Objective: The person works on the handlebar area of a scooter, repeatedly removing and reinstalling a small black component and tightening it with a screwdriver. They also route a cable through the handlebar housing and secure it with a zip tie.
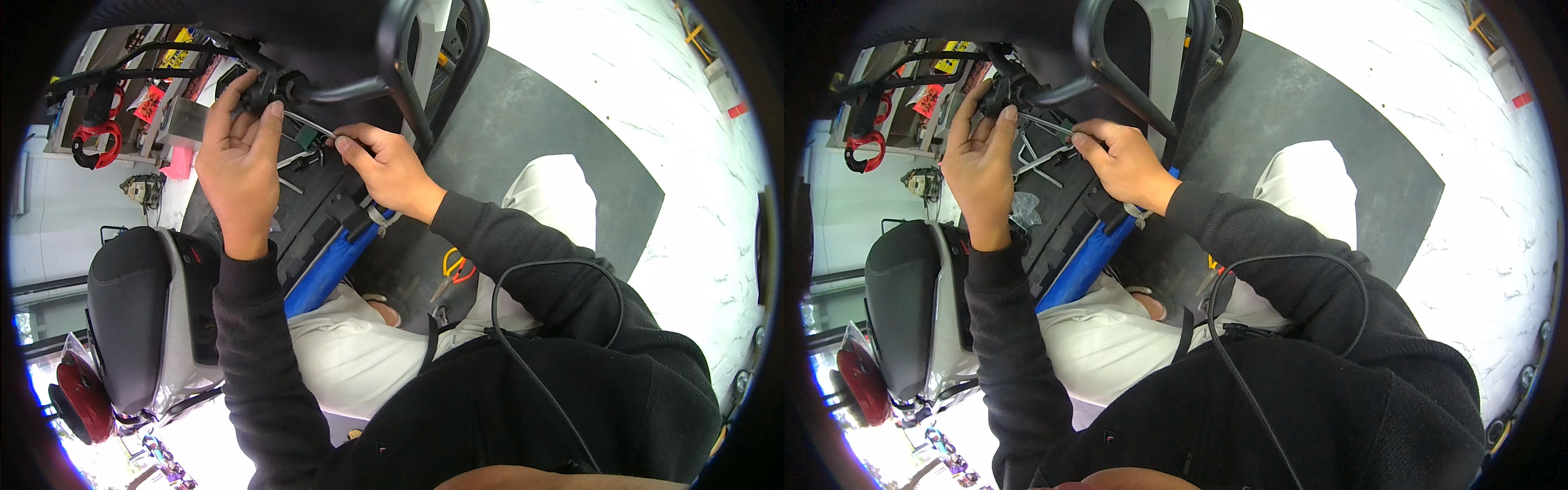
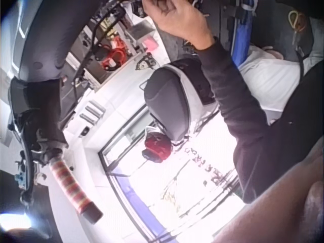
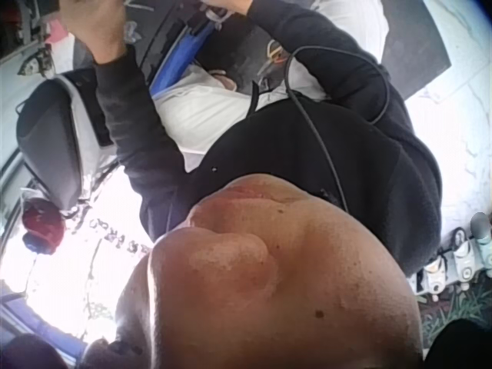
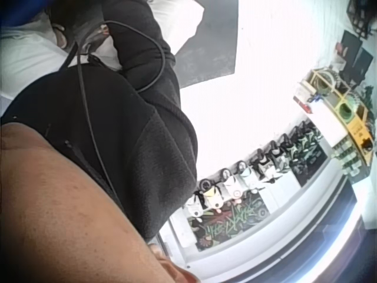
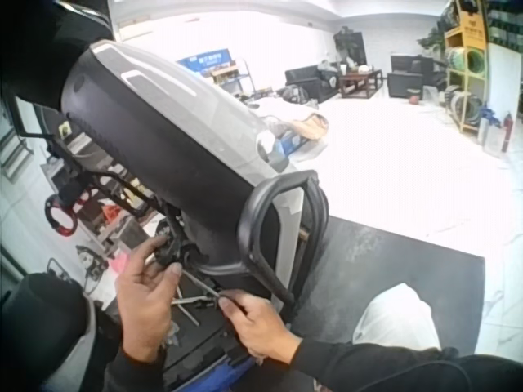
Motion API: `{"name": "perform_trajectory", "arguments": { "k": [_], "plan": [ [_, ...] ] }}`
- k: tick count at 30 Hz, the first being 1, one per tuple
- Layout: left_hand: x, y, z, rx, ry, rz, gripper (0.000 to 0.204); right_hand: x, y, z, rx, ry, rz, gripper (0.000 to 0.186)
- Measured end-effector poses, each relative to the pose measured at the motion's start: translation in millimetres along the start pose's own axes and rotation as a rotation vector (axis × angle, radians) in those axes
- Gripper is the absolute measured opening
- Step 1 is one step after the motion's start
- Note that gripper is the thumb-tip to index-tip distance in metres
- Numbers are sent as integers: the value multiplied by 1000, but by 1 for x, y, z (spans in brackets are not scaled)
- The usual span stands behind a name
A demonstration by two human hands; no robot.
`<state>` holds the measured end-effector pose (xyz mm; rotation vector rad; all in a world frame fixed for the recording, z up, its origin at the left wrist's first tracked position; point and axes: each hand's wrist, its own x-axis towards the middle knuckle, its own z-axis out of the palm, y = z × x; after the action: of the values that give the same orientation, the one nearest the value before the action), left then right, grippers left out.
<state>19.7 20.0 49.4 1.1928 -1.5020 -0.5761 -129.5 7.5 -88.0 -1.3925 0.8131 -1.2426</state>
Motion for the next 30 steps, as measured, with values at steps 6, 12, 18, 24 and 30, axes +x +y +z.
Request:
{"name": "perform_trajectory", "arguments": {
  "k": [6, 12, 18, 24, 30],
  "plan": [
    [3, 0, 0, -67, -3, -6, 42, 3, -12, -3, 37, -9, -38, 36],
    [-1, -5, 6, -84, 42, 19, 41, 16, -22, 7, 156, -1, -128, 61],
    [-6, -6, 14, -86, 119, 7, 42, 24, -32, 16, 168, 9, -116, 70],
    [-7, -9, 16, -160, 137, -9, 42, 35, -36, 19, -159, 178, -262, 73],
    [-5, -7, 14, -165, 132, -58, 42, 42, -38, 28, -180, 284, -356, 70]
  ]
}}
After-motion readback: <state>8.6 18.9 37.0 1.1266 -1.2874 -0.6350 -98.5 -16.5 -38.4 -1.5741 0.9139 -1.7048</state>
